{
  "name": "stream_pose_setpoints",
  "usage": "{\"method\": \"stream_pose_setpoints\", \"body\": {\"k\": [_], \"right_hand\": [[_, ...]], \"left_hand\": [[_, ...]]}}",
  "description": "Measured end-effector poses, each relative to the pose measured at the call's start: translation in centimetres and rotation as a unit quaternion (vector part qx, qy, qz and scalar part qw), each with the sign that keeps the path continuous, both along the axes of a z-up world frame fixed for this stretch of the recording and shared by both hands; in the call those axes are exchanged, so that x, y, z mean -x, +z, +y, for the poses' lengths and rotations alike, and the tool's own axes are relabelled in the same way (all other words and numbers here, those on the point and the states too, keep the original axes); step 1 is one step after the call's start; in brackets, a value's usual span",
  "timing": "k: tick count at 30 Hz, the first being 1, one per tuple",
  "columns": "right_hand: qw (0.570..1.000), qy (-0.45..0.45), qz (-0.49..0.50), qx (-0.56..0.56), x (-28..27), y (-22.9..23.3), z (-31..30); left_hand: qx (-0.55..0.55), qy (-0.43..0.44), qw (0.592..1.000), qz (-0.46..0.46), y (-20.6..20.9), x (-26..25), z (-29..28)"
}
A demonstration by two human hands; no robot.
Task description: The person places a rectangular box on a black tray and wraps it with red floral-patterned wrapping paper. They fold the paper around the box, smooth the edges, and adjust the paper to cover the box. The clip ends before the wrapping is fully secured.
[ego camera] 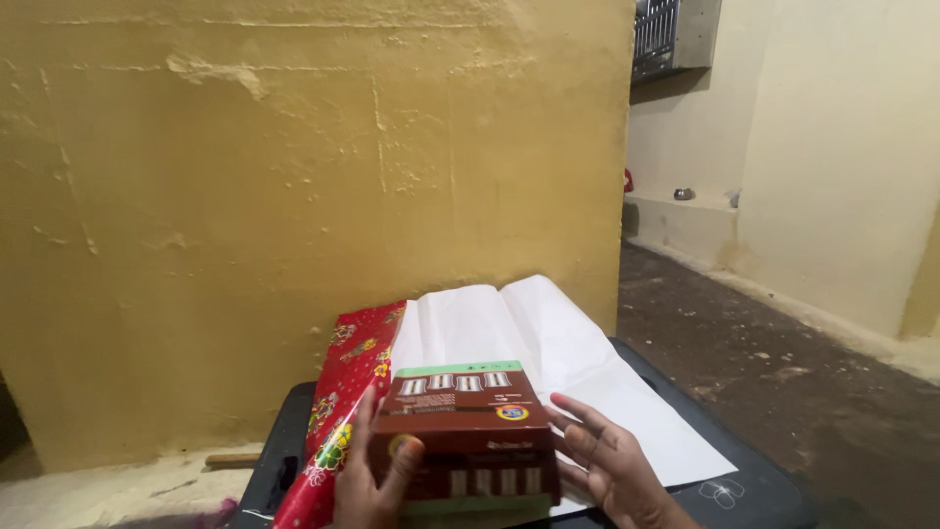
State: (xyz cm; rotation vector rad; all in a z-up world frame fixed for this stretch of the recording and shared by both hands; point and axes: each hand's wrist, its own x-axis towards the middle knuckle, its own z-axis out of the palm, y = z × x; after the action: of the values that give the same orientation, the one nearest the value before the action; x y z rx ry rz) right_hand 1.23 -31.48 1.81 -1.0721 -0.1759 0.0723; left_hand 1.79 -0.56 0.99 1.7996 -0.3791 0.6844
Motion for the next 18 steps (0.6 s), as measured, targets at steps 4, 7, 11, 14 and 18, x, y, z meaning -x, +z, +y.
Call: {"method": "stream_pose_setpoints", "body": {"k": [4, 7, 11, 14, 18], "right_hand": [[0.995, 0.043, -0.074, 0.042, -1.5, -2.2, 0.4], [0.981, 0.045, -0.147, 0.122, -2.0, -2.5, 0.8], [0.967, 0.024, -0.14, 0.21, -1.3, -1.5, 1.5], [0.952, -0.015, -0.109, 0.286, -0.7, -0.5, 2.5], [0.922, -0.08, -0.152, 0.346, -0.3, -0.6, 3.3]], "left_hand": [[0.205, -0.047, 0.975, 0.071, 0.0, -0.4, 0.2], [0.186, -0.061, 0.978, 0.065, -0.5, -1.1, 0.6], [0.175, -0.12, 0.977, -0.027, -1.6, -2.7, 0.9], [0.193, -0.115, 0.974, -0.026, -2.6, -3.4, 1.0], [0.144, -0.067, 0.987, -0.022, -3.5, -3.9, 1.4]]}}
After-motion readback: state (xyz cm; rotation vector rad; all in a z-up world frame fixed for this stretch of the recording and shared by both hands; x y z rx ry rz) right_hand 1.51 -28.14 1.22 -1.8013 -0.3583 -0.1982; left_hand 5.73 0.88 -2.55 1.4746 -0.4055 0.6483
